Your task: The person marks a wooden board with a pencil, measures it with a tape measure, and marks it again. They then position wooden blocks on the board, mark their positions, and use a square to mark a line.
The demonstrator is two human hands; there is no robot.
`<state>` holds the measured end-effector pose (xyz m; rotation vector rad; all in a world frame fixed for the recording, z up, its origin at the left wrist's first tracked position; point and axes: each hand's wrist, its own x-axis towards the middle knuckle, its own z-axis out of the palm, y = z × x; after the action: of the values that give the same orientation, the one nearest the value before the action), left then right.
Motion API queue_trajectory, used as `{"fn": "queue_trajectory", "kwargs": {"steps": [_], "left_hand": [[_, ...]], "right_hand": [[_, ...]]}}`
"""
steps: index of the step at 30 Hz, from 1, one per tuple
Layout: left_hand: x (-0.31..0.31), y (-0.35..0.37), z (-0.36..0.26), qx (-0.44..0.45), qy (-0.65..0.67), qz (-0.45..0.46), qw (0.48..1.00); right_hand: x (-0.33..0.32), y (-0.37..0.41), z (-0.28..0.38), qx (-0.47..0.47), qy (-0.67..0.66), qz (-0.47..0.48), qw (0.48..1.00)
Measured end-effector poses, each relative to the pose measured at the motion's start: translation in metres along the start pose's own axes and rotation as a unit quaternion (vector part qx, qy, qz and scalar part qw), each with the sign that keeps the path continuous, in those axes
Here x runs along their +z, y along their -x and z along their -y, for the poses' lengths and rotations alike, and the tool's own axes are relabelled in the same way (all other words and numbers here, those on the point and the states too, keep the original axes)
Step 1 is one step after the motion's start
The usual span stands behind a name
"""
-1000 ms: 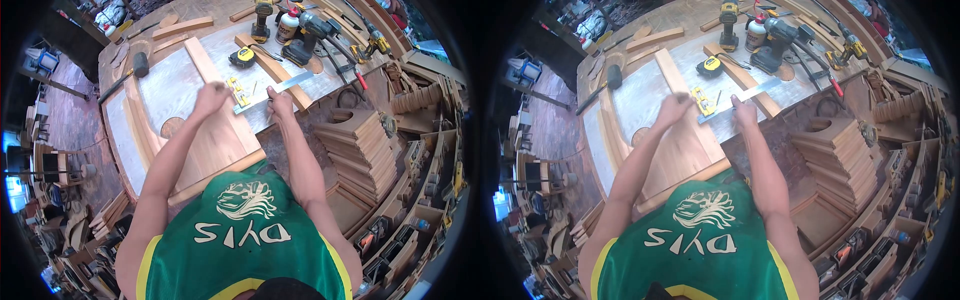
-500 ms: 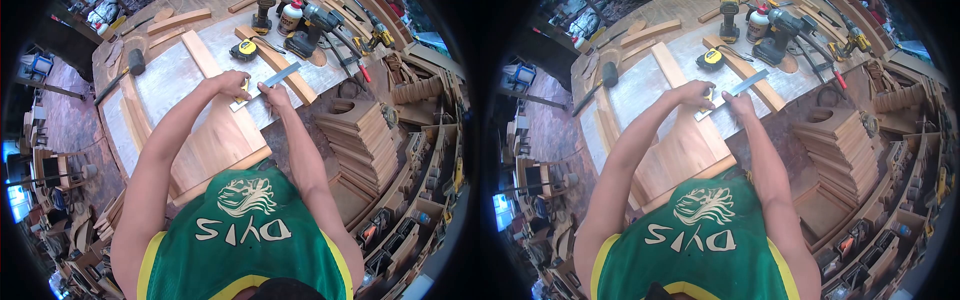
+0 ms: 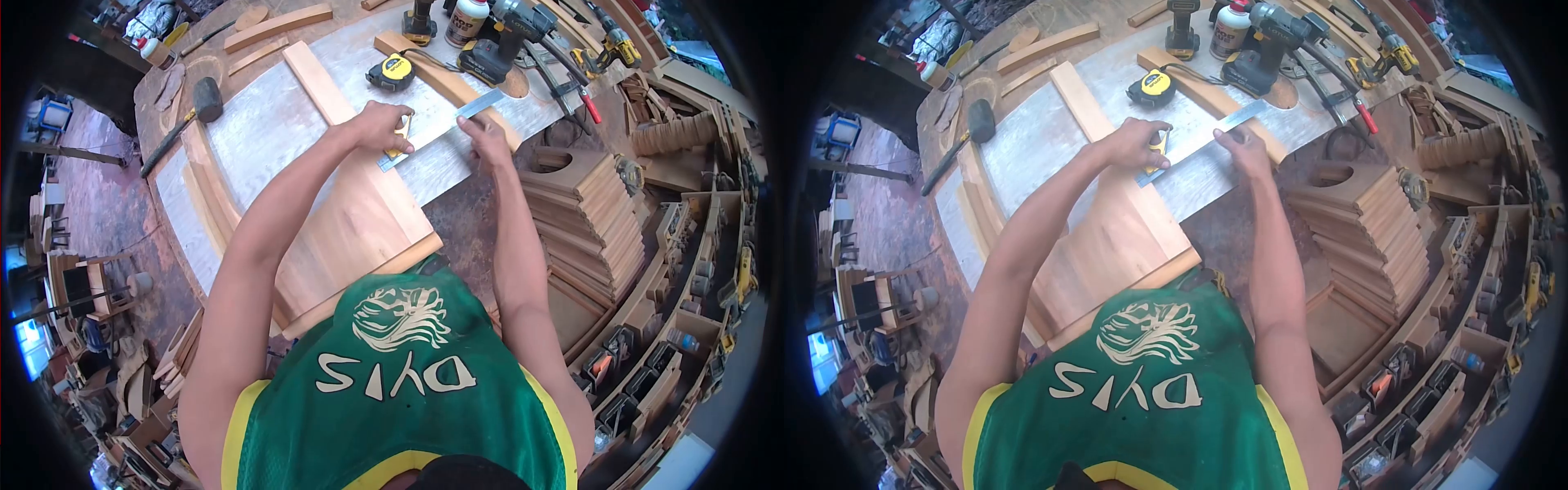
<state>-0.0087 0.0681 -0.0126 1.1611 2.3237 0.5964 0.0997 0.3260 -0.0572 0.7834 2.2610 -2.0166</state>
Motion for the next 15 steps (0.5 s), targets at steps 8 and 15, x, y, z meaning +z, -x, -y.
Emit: {"fn": "queue_trajectory", "kwargs": {"steps": [8, 15], "left_hand": [[0.006, -0.006, 0.004, -0.002, -0.003, 0.016, 1.0], [0.01, -0.003, 0.014, 0.054, -0.002, 0.009, 0.998]], "right_hand": [[-0.014, 0.01, -0.011, 0.02, -0.163, -0.162, 0.973], [-0.042, 0.085, -0.018, -0.026, -0.439, -0.175, 0.881]]}}
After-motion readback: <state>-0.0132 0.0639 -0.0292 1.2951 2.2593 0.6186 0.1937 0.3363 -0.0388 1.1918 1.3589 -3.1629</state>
